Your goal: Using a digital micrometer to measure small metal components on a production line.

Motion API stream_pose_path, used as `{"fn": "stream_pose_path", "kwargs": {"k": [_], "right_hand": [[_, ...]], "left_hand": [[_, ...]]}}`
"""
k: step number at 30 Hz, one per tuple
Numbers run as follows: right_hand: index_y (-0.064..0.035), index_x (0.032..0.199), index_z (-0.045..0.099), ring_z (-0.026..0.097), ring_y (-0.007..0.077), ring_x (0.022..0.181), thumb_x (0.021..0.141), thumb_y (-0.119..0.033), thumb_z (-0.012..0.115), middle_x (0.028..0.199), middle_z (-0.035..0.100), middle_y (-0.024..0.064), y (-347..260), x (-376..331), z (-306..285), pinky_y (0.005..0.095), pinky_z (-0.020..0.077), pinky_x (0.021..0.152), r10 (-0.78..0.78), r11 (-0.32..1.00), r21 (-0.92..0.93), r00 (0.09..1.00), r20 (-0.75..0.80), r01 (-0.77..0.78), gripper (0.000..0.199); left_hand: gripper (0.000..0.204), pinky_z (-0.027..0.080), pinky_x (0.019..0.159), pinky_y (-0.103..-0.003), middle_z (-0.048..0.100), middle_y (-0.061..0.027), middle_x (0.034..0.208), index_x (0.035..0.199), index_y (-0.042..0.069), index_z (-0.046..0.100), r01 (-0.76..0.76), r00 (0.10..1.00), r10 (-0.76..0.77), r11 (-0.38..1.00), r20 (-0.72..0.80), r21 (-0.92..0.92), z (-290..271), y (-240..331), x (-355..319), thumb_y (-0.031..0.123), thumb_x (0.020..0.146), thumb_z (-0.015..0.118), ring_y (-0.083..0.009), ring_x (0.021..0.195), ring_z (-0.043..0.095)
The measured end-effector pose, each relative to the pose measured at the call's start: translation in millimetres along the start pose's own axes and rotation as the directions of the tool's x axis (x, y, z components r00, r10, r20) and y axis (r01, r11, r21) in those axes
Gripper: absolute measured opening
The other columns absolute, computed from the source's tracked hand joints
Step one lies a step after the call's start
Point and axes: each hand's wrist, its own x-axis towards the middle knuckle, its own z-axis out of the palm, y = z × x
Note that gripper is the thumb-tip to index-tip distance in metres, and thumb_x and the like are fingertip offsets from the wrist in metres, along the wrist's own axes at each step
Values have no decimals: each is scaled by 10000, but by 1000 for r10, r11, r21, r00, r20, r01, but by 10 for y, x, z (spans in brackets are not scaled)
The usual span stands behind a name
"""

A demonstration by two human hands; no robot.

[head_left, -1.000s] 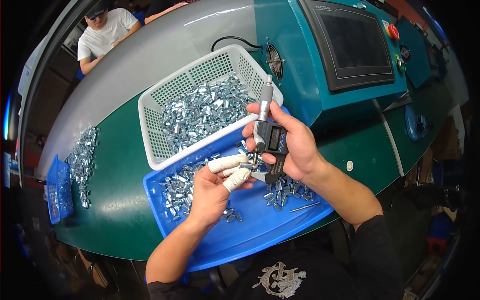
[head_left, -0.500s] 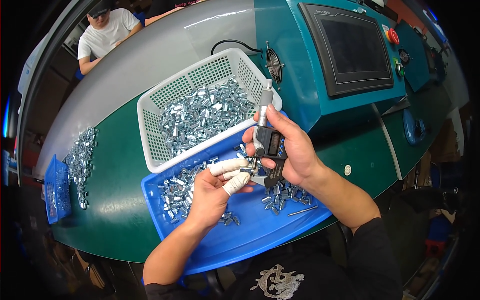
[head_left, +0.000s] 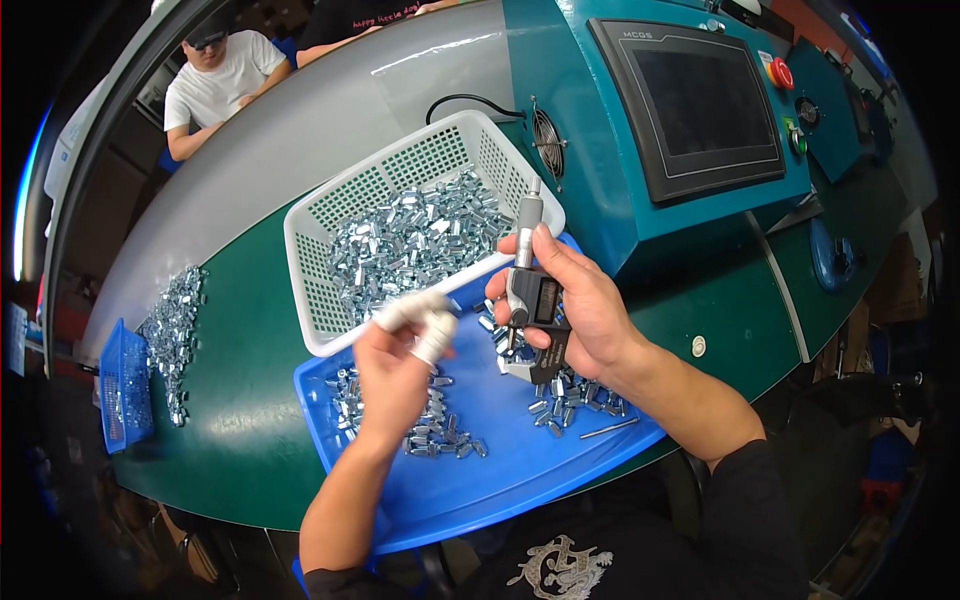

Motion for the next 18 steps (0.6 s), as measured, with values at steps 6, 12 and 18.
{"fn": "stream_pose_path", "kwargs": {"k": [6, 12, 18], "right_hand": [[-53, 1187, 453, 630, 152, 692, 985, -446, 356, 857, 619, 119, -22, 19, 4, 209, 410, 397, -3, 1000, -10, 999, -33, 2, 453], [-66, 1184, 459, 631, 159, 702, 980, -456, 362, 856, 619, 117, -27, 21, 6, 211, 412, 399, 2, 1000, 28, 999, -34, -1, 451], [-69, 1180, 463, 632, 161, 701, 976, -457, 372, 855, 623, 122, -17, 20, -14, 214, 414, 396, 5, 1000, 28, 998, -56, -4, 448]], "left_hand": [[475, 526, 619, -237, 588, -103, 1024, 1273, 19, 458, -108, 969, 139, 982, -205, 153, -1, 16, -29, 33, 838, 649, -105, 770, 580], [280, 489, 582, -336, 618, -85, 742, 948, 36, 672, -194, 967, -34, 537, 251, 821, 225, -207, -193, 183, 725, 754, -215, 623, 602], [265, 489, 620, -418, 584, -117, 744, 901, 32, 655, -223, 948, -85, 510, 307, 830, 215, -219, -186, 241, 753, 722, -315, 690, 604]]}}
